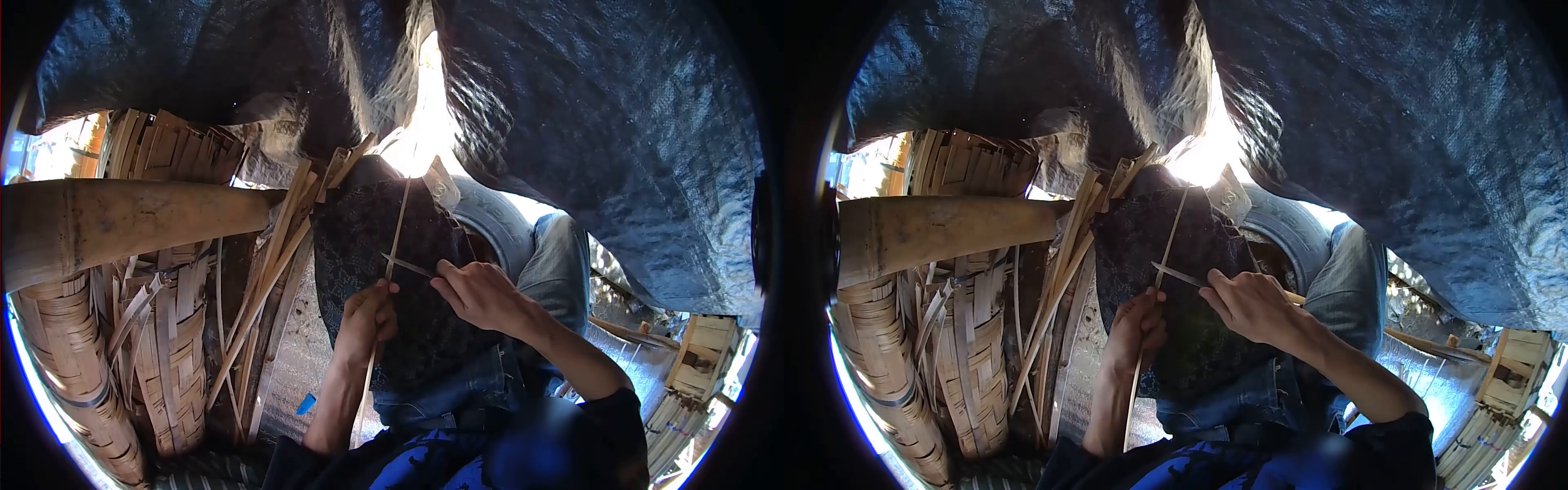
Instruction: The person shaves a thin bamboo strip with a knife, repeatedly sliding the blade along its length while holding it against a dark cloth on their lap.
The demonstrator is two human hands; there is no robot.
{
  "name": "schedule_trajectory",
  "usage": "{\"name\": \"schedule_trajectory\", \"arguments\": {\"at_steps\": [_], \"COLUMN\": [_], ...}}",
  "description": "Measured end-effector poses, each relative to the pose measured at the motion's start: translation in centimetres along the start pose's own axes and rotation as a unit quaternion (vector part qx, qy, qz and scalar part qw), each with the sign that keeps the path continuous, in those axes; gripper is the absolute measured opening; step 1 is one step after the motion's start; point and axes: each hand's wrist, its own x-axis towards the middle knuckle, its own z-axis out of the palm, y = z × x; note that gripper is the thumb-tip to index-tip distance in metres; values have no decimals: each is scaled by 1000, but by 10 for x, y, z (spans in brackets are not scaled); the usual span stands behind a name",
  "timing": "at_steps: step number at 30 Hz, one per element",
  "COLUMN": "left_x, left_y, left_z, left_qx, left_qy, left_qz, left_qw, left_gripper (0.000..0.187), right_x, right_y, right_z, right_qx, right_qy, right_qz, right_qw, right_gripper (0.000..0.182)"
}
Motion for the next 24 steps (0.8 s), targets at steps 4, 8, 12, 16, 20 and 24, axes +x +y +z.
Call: {"name": "schedule_trajectory", "arguments": {"at_steps": [4,8,12,16,20,24], "left_x": [-2,-1,-3,-5,-5,-4], "left_y": [-2,-3,-4,-7,-9,-16], "left_z": [1,2,3,3,2,-6], "left_qx": [16,15,9,33,32,29], "left_qy": [10,22,34,29,39,22], "left_qz": [7,-4,-3,1,11,18], "left_qw": [1000,1000,999,999,999,999], "left_gripper": [26,24,23,27,28,29], "right_x": [3,8,11,26,34,52], "right_y": [8,12,18,35,41,55], "right_z": [9,13,19,27,26,28], "right_qx": [-53,-81,-94,-96,-76,-70], "right_qy": [-7,3,16,47,55,84], "right_qz": [2,-2,-11,-20,-24,36], "right_qw": [999,997,995,994,995,993], "right_gripper": [22,22,20,23,28,23]}}
